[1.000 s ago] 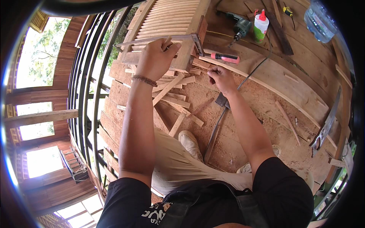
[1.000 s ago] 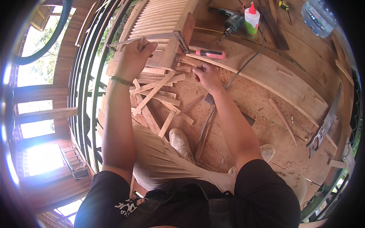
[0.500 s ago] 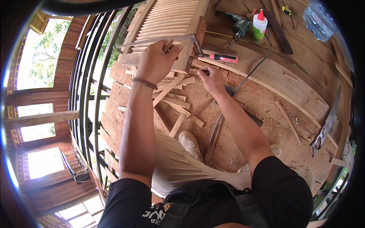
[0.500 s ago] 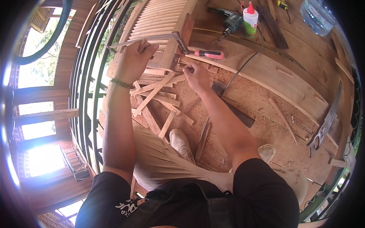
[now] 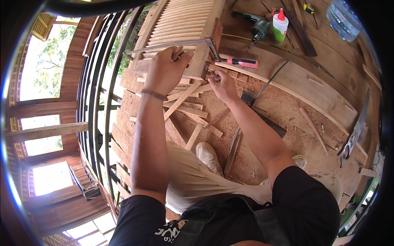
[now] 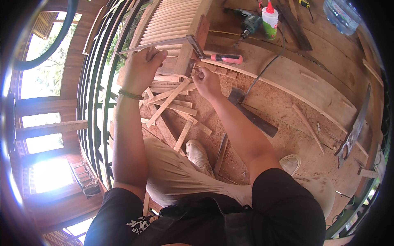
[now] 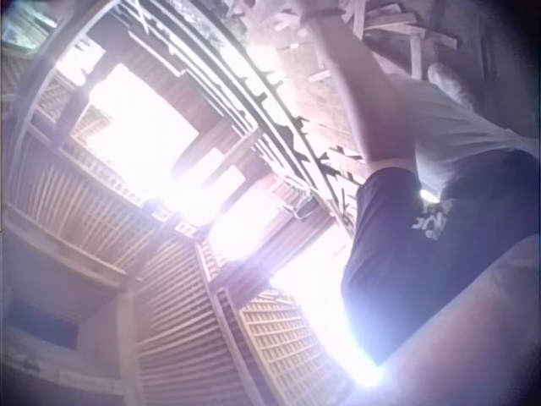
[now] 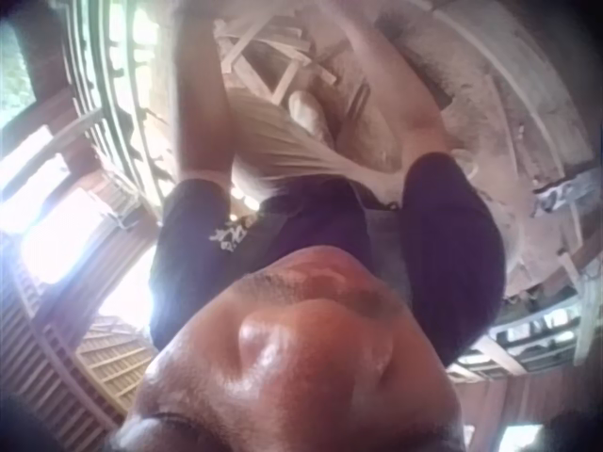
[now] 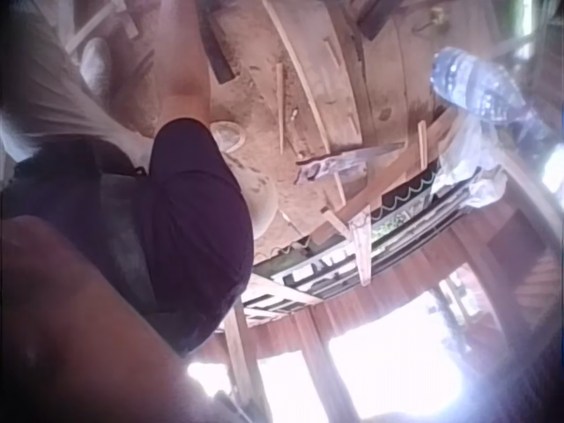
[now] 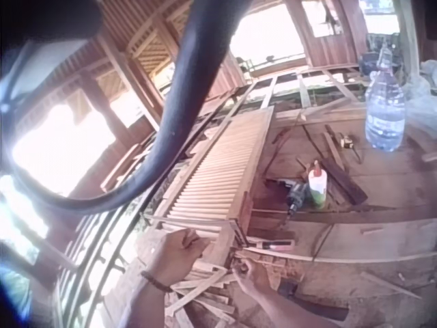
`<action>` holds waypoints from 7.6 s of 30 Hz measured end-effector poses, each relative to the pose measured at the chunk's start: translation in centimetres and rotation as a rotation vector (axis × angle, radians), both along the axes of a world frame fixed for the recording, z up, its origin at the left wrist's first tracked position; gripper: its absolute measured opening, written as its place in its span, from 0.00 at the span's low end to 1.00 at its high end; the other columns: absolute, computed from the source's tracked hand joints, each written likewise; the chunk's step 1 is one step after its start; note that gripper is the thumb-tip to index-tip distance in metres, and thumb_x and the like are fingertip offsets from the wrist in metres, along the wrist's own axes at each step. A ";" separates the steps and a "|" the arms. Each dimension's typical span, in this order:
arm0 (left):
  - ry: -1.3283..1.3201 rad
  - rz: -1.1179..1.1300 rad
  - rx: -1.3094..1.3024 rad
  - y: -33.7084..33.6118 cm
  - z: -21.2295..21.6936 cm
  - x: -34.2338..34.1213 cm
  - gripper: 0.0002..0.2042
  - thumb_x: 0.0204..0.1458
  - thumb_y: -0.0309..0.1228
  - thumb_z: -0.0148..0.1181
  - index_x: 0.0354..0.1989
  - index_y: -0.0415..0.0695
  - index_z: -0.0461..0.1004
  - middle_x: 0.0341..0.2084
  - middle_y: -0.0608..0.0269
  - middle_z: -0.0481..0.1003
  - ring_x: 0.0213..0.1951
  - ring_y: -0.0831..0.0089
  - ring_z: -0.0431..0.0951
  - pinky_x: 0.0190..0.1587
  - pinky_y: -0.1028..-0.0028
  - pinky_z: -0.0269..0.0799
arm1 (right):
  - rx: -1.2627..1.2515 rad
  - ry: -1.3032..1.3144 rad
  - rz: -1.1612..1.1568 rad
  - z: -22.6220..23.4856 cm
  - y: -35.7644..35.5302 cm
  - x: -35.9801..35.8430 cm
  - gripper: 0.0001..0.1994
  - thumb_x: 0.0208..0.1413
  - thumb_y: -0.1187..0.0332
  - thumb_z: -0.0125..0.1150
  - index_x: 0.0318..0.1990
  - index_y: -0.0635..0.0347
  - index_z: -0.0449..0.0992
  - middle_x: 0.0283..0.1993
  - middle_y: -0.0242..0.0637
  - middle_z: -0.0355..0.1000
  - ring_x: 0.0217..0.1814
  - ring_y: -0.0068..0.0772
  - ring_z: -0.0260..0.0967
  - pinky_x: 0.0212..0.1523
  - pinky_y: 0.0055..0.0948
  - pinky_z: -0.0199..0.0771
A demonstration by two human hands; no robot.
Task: The person assembles a wooden slatted structure by applying glue to small wooden pieces and inserting them into a frame. They use a hammer to secure the pieces and a brush to apply a finish from a can. The person moves around the structure to access different sections.
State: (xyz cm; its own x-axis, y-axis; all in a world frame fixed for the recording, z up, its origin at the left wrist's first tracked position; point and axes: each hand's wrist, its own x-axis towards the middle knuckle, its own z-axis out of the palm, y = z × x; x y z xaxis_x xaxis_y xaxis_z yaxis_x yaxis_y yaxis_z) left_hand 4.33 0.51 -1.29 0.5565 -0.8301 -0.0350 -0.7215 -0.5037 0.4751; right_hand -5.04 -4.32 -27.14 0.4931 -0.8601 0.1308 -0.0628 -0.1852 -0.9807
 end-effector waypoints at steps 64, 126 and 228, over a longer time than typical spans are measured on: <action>0.993 0.027 -0.052 -1.7 -4.3 -5.0 0.13 0.65 0.27 0.54 0.55 0.37 0.71 0.43 0.59 0.83 0.24 0.86 0.69 0.28 0.83 0.70 | 0.190 -0.061 0.573 14.2 -13.2 -12.5 0.11 0.66 0.66 0.61 0.47 0.66 0.79 0.36 0.35 0.79 0.37 0.21 0.74 0.42 0.29 0.77; 1.426 0.983 -0.873 -0.8 -23.5 -5.6 0.07 0.55 0.32 0.63 0.33 0.50 0.69 0.17 0.74 0.57 0.18 0.79 0.58 0.21 0.74 0.56 | 0.291 0.065 0.195 8.4 -19.7 -24.6 0.27 0.52 0.71 0.68 0.59 0.67 0.68 0.48 0.41 0.75 0.46 0.30 0.76 0.47 0.32 0.79; 1.547 -0.003 -0.187 -3.1 -18.1 -17.4 0.13 0.66 0.32 0.57 0.50 0.33 0.72 0.43 0.54 0.82 0.32 0.75 0.83 0.41 0.74 0.82 | -0.386 -0.091 0.102 22.1 -15.9 -21.2 0.25 0.53 0.65 0.77 0.53 0.69 0.73 0.47 0.43 0.81 0.49 0.31 0.79 0.52 0.33 0.79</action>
State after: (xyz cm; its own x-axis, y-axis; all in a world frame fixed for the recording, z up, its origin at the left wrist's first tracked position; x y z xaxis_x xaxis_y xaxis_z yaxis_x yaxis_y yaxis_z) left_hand -13.06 -2.64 -19.38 0.0763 -0.8890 -0.4515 0.5111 -0.3539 0.7832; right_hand -26.24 -20.26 -5.05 0.5450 -0.6864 0.4815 0.0584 -0.5418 -0.8385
